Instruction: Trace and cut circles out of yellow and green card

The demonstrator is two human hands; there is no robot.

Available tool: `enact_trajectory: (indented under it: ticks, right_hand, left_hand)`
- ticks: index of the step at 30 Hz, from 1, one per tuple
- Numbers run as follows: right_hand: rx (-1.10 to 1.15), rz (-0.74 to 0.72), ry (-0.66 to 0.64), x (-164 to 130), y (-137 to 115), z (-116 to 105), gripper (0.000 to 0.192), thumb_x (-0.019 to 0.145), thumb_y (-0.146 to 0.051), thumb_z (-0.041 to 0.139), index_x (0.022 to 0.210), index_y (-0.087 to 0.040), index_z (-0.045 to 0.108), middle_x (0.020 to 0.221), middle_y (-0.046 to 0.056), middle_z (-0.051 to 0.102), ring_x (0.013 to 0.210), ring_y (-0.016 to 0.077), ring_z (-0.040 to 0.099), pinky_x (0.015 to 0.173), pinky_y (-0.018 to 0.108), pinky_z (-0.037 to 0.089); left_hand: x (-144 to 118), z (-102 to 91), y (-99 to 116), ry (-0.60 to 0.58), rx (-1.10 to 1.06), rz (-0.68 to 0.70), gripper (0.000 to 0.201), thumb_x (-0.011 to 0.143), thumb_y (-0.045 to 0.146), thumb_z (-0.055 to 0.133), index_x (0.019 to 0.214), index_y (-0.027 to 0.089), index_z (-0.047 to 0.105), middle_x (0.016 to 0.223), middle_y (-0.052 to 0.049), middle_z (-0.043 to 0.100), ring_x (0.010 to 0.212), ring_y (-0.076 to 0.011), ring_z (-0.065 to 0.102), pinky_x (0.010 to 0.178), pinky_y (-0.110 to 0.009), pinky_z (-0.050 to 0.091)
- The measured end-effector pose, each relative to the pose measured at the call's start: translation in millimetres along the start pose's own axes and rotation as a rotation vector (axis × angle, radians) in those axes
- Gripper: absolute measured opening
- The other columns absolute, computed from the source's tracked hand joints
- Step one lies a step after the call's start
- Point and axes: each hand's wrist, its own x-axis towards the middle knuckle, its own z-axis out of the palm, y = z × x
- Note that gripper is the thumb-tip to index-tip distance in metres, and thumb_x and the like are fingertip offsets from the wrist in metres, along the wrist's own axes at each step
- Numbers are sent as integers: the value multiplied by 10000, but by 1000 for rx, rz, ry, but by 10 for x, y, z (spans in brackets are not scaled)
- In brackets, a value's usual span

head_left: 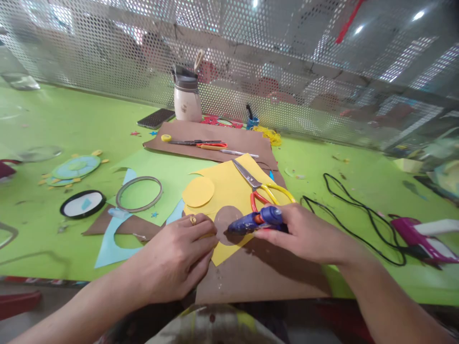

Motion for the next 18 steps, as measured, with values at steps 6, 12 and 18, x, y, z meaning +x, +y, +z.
enact_trajectory:
  ticks: [6,12,18]
  right_hand:
    - [71,9,102,155,16,70,321,879,-502,544,859,-202,656,802,64,696,712,221,603,623,302,423]
    - [-33,92,45,66,122,-94,367,884,-523,520,726,-205,615,647,23,646,560,166,516,505,266,356]
    - [-59,11,-65,-81,51,-110,353,861,-483,575,655,-198,547,599,-19,586,531,127,459,488,238,319]
  left_hand:
    - [-19,9,-10,-51,-1,-14,247,847,116,478,988,196,663,914,-104,664,919,-243,622,798,-363,520]
    - [-42,22,-30,-42,0,-7,256,833,104,483,999,191,657,957,-110,662,926,-241,620,792,-359,518]
    - [-42,20,-28,-43,-14,-20,265,826,98,486,1006,199,652,979,-104,664,928,-238,620,789,-351,521]
